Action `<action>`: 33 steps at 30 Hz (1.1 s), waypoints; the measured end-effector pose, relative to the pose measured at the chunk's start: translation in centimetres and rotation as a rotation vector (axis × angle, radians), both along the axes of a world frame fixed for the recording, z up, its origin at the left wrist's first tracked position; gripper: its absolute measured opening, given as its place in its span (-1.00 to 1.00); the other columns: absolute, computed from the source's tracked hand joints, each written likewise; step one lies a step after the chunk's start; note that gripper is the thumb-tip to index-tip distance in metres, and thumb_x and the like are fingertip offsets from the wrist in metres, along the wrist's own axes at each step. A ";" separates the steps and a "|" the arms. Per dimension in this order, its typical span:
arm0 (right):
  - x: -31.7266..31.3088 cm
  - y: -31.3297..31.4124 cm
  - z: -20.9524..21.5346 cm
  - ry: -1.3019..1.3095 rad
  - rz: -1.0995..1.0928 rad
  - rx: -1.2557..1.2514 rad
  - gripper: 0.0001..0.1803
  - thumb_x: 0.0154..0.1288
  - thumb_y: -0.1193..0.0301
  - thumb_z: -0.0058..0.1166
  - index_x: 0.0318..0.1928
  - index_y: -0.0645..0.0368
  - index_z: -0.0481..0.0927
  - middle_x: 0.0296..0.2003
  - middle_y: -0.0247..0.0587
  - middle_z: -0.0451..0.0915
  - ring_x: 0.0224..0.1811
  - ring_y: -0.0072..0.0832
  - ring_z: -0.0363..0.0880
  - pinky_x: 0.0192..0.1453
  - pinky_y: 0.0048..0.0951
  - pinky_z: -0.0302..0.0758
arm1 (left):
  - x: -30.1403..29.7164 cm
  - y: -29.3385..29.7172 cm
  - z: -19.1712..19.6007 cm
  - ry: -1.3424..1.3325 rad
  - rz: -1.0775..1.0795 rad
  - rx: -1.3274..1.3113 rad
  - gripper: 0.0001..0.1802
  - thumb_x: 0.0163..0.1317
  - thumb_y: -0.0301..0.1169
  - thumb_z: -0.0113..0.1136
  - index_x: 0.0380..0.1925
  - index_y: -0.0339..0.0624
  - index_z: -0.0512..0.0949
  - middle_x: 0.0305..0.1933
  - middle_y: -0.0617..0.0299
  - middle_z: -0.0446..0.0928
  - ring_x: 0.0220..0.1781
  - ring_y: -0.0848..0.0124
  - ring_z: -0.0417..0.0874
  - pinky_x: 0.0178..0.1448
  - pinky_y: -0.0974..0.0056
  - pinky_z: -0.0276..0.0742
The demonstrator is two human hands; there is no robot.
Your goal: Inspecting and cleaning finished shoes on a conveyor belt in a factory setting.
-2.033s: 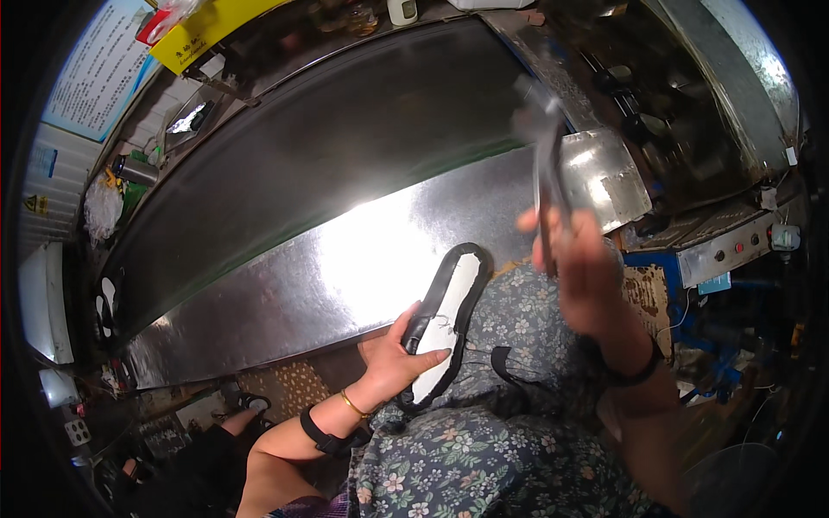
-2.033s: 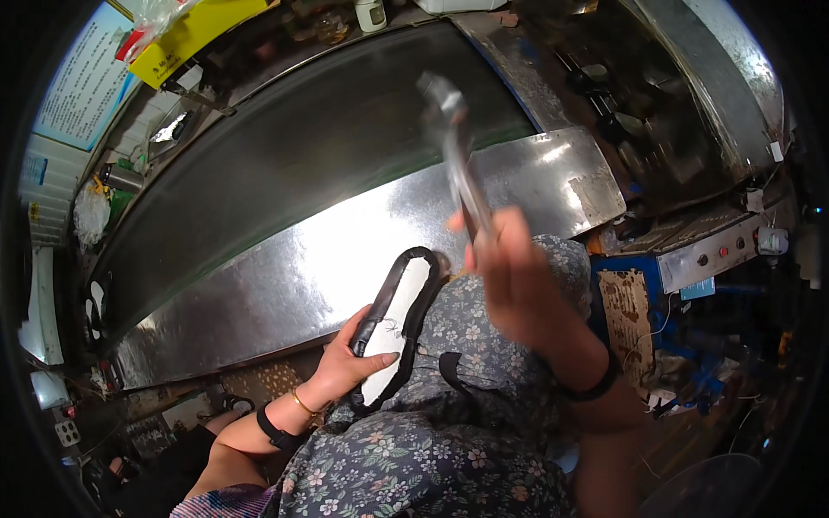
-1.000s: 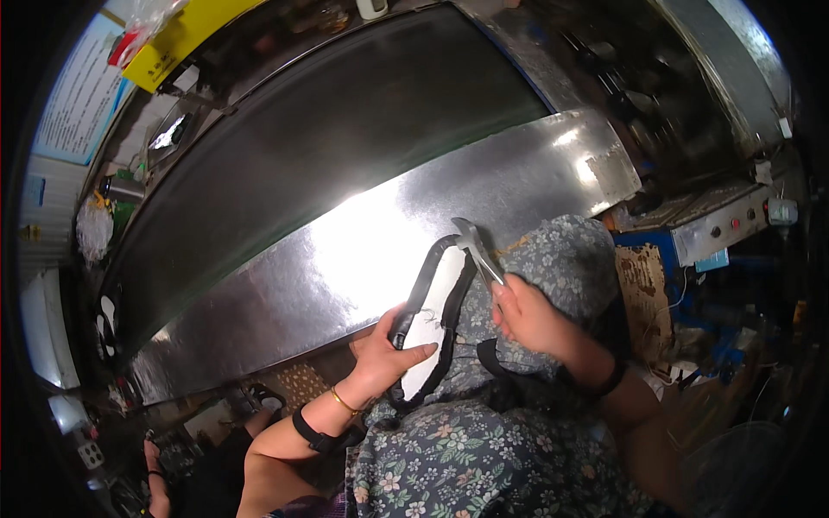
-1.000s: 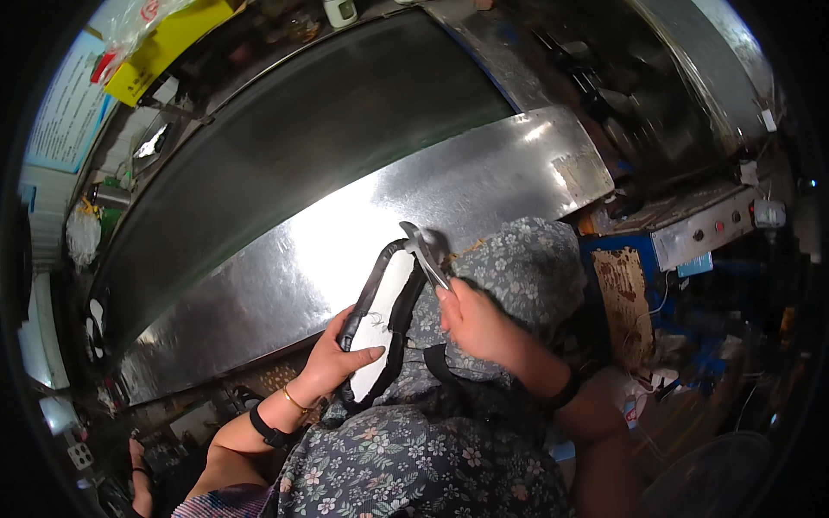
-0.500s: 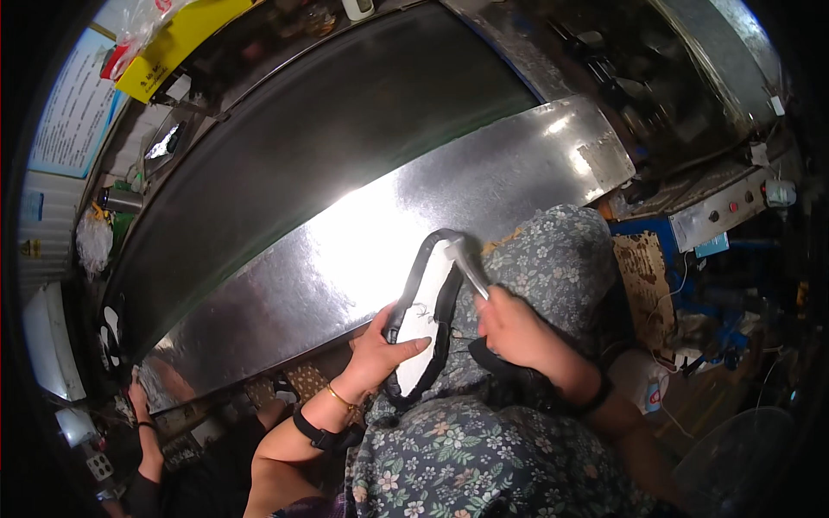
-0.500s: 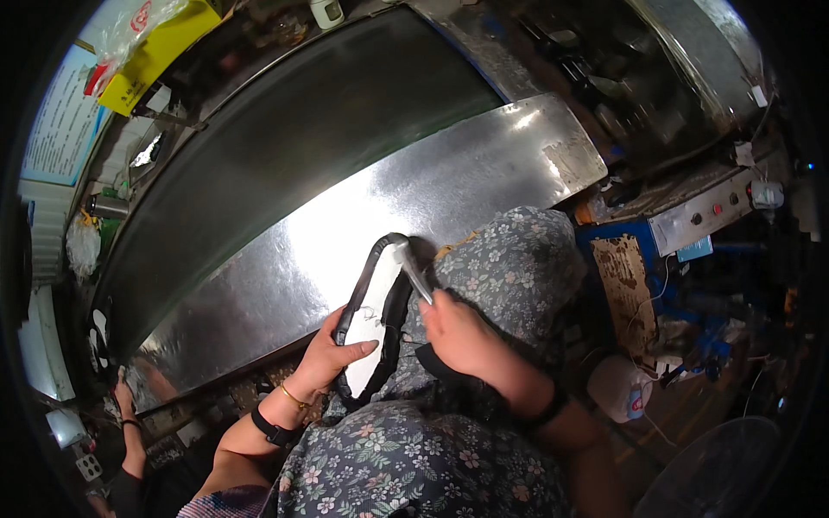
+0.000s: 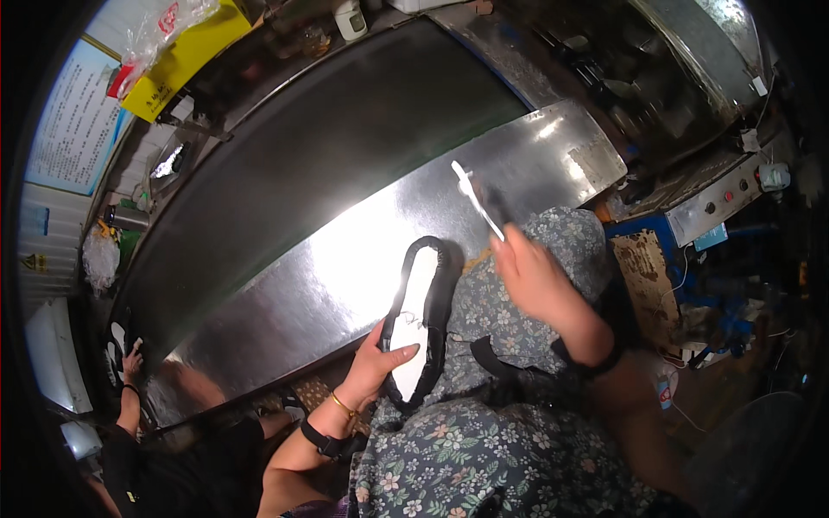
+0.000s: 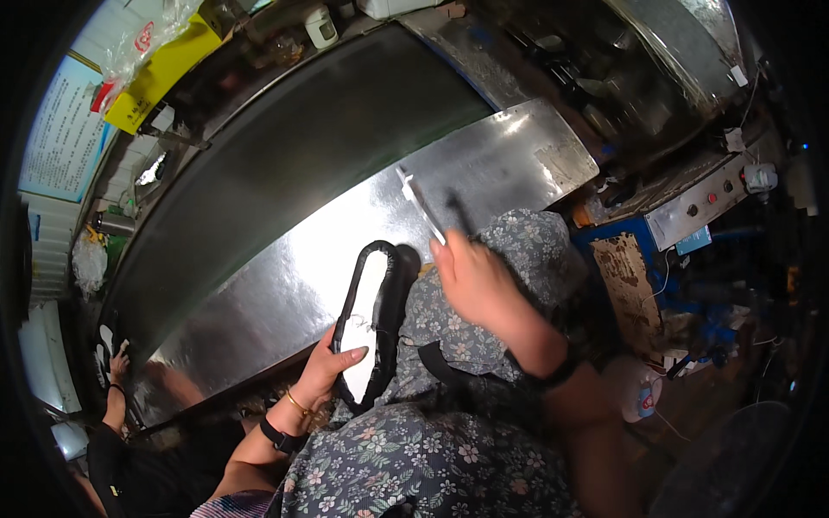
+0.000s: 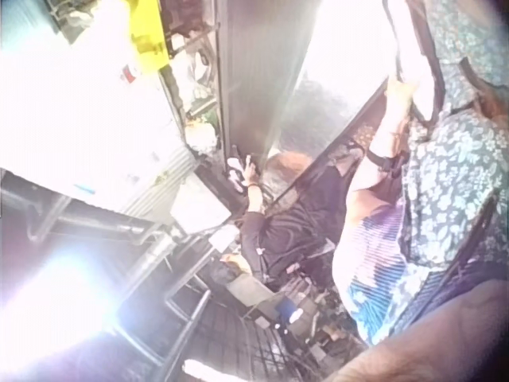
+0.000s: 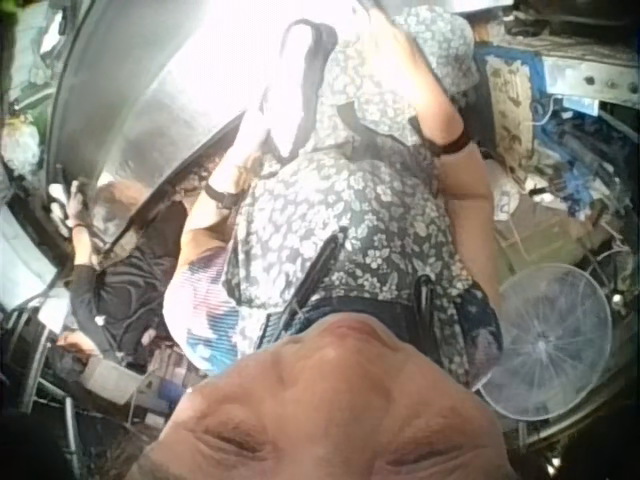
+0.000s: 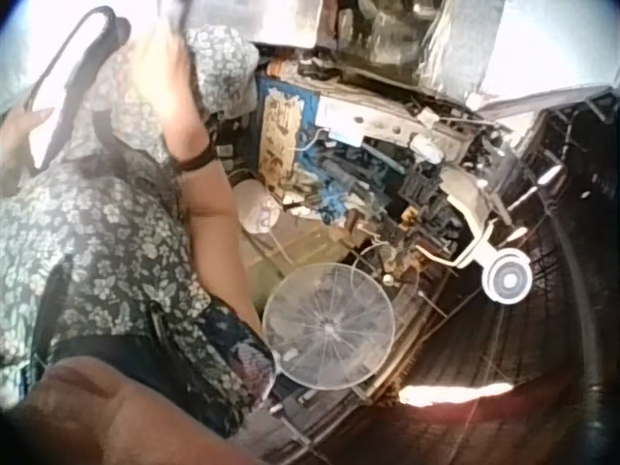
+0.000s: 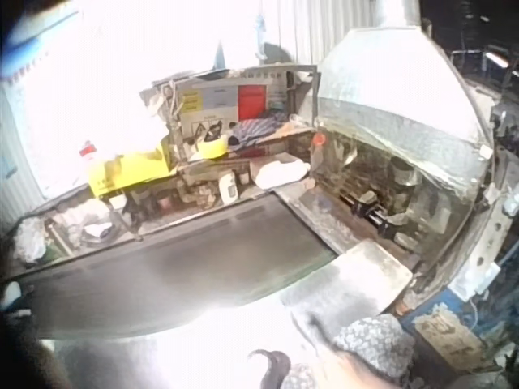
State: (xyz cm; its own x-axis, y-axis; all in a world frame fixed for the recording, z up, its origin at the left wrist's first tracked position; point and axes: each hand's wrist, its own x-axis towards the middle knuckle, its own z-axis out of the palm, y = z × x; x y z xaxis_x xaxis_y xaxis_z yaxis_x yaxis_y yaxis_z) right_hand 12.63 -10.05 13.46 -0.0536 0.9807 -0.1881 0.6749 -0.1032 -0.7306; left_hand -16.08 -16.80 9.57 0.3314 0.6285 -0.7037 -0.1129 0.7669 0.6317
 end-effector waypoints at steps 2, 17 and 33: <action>0.7 3.4 -1.7 -0.315 -0.007 0.061 -0.58 0.51 0.14 -0.14 -0.19 0.32 0.48 -0.45 0.16 0.62 -0.33 0.06 0.64 -0.17 -0.04 0.56 | -0.3 -0.4 0.7 0.026 0.033 0.062 -0.24 0.13 -0.51 0.42 0.33 -0.24 0.29 0.09 0.23 0.54 0.10 0.44 0.55 0.21 0.28 0.50; 9.9 4.0 3.9 1.492 -0.220 -0.161 -0.35 0.42 0.08 -0.16 0.27 0.39 0.35 0.18 0.11 0.50 0.12 -0.17 0.60 -0.07 0.00 0.71 | 10.1 17.6 4.4 0.906 -0.191 1.793 -0.26 0.04 -0.35 0.40 0.27 -0.23 0.39 0.40 -0.18 0.30 0.30 -0.08 0.45 0.38 -0.11 0.31; 28.4 31.7 -13.9 -0.166 -0.741 0.453 -0.17 0.27 0.17 0.17 0.42 0.24 0.11 0.33 0.36 0.24 0.32 0.15 0.34 0.36 -0.09 0.35 | 12.6 22.1 -8.6 1.021 -0.600 1.562 -0.43 0.16 -0.18 0.22 0.14 -0.23 0.51 0.37 -0.25 0.31 0.42 -0.21 0.26 0.49 -0.17 0.11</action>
State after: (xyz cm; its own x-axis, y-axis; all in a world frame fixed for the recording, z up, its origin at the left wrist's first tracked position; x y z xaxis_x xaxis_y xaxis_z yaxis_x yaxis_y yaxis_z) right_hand 41.03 21.64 -0.43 0.6187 0.7348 0.2780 0.6503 -0.2805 -0.7060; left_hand -3.46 5.29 0.94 0.6001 0.7662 0.2299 0.6920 -0.6414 0.3314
